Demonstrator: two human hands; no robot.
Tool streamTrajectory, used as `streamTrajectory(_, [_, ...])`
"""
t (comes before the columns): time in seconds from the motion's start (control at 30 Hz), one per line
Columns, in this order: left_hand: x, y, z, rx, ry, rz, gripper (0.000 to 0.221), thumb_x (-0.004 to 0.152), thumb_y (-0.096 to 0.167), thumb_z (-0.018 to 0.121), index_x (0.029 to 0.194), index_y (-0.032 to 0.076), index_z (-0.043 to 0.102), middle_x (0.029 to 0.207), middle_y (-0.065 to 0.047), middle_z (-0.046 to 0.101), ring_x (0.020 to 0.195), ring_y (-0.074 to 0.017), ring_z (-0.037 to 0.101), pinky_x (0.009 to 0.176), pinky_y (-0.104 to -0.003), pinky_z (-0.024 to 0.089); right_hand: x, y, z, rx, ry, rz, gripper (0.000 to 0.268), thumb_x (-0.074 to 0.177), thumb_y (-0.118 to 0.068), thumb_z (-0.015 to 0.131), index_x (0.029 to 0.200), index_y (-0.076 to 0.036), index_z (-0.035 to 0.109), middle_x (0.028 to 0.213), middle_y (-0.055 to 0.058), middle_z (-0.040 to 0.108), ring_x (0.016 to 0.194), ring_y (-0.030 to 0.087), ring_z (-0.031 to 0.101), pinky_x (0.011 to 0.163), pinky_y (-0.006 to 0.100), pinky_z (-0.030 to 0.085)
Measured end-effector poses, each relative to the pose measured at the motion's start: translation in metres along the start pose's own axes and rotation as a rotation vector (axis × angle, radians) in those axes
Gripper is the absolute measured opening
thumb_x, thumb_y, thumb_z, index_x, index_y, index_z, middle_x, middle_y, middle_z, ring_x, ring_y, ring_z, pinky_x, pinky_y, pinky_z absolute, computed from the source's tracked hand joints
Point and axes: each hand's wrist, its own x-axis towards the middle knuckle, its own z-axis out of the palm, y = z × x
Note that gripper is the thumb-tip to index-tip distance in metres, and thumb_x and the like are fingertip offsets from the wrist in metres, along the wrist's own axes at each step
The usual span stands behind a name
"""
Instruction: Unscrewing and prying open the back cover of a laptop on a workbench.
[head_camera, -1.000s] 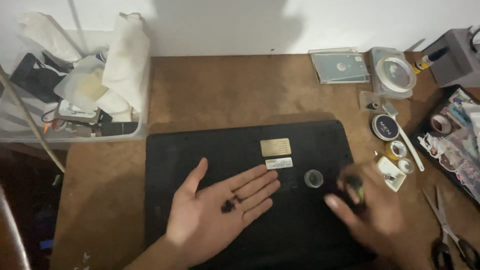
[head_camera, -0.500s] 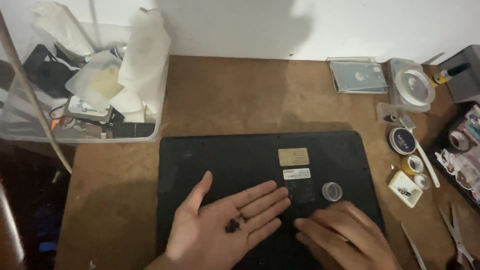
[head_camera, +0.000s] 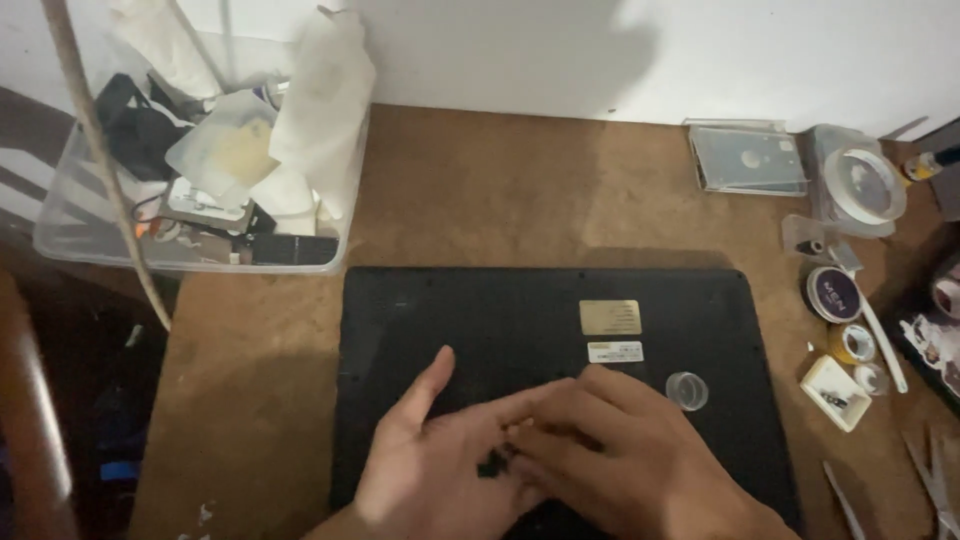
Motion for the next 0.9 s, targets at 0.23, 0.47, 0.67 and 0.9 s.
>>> streamTrajectory(0.23, [0.002,0.0,0.007,0.04,-0.027,-0.016,0.098,0.098,0.065,0.038,0.162,-0.009,0.029,0.138,-0.025,0.058,0.113,-0.0263,0.064,0.107,-0.034,0.044,0.012,-0.004,-0.004,-0.079,-0.154,-0.024,0.012,0.09,-0.01,0.07,0.102,-0.012,0.068,0.103,0.006,0.06,0.073,0.029,0.048,0.058,0.045,0.043])
streamTrajectory(0.47, [0.002,0.005,0.007,0.067,0.031,0.007,0.098,0.095,0.066,0.036,0.16,-0.007,0.027,0.148,-0.022,0.053,0.133,-0.0271,0.054,0.115,-0.033,0.038,0.014,-0.013,-0.002,-0.236,-0.042,-0.078,0.014,0.097,-0.007,0.057,0.095,-0.008,0.07,0.095,0.009,0.058,0.075,0.029,0.051,0.057,0.04,0.038])
streamTrajectory(0.67, [0.006,0.0,0.028,-0.082,0.201,0.025,0.102,0.096,0.066,0.043,0.161,-0.011,0.034,0.101,-0.007,0.057,0.091,-0.0159,0.056,0.086,-0.027,0.045,0.011,-0.012,-0.009,-0.086,-0.045,-0.049,0.013,0.1,-0.013,0.062,0.104,-0.003,0.07,0.106,0.013,0.062,0.088,0.03,0.056,0.064,0.04,0.042])
streamTrajectory(0.9, [0.004,0.008,0.014,0.067,0.387,0.015,0.099,0.09,0.067,0.043,0.152,-0.011,0.048,0.15,-0.034,0.059,0.13,-0.0442,0.061,0.107,-0.049,0.047,0.003,0.016,-0.008,0.327,-0.397,0.05,0.022,0.096,-0.012,0.055,0.109,-0.021,0.071,0.116,-0.005,0.074,0.104,0.012,0.072,0.075,0.033,0.053])
